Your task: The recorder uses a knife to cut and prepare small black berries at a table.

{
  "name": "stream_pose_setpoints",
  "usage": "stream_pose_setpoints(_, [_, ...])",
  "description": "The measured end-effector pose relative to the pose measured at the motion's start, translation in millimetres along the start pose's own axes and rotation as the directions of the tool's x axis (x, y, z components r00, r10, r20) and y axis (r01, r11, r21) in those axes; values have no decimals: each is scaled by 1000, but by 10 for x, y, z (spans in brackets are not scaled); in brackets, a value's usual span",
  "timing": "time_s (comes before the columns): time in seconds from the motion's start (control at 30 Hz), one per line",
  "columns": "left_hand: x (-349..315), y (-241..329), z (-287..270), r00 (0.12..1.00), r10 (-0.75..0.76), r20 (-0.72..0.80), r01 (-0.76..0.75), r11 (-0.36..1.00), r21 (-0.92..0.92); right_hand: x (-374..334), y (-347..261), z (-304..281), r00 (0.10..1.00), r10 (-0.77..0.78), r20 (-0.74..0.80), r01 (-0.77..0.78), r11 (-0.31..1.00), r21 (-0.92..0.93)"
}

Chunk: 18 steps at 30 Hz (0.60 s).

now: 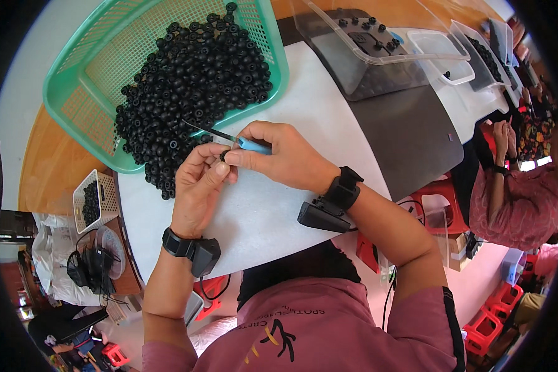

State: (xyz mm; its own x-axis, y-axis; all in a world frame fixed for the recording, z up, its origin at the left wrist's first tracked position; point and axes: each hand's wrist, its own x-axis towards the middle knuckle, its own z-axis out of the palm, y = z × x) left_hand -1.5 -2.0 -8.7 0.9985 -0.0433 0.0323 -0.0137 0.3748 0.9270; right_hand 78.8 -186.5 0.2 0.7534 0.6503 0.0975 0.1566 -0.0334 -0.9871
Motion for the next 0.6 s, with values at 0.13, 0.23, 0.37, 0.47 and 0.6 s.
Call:
stream_pose_setpoints(0.13, [-4, 1, -28, 1000, -23, -3, 22, 997, -70, 5, -70, 12, 1000, -3, 9, 3, 1000, 0])
stream_pose_setpoints(0.23, [2, 7, -39, 1000, -24, 19, 26, 994, -110, -8, -95, 21, 1000, 0, 1, 0, 1000, 27])
stream_pose_setpoints(0.37, [-7, 11, 15, 1000, -19, -8, 19, 1000, -4, -28, -95, 9, 1000, 15, 10, -15, 1000, 3])
stream_pose_setpoints(0.47, [-25, 2, 50, 999, 4, -42, -1, 997, 72, -20, -88, -8, 1000, 3, 29, -2, 1000, -30])
stream_pose_setpoints(0.6, [-36, 24, 56, 999, 34, -33, -30, 994, 102, -8, 12, -24, 997, -4, 78, -2, 997, 73])
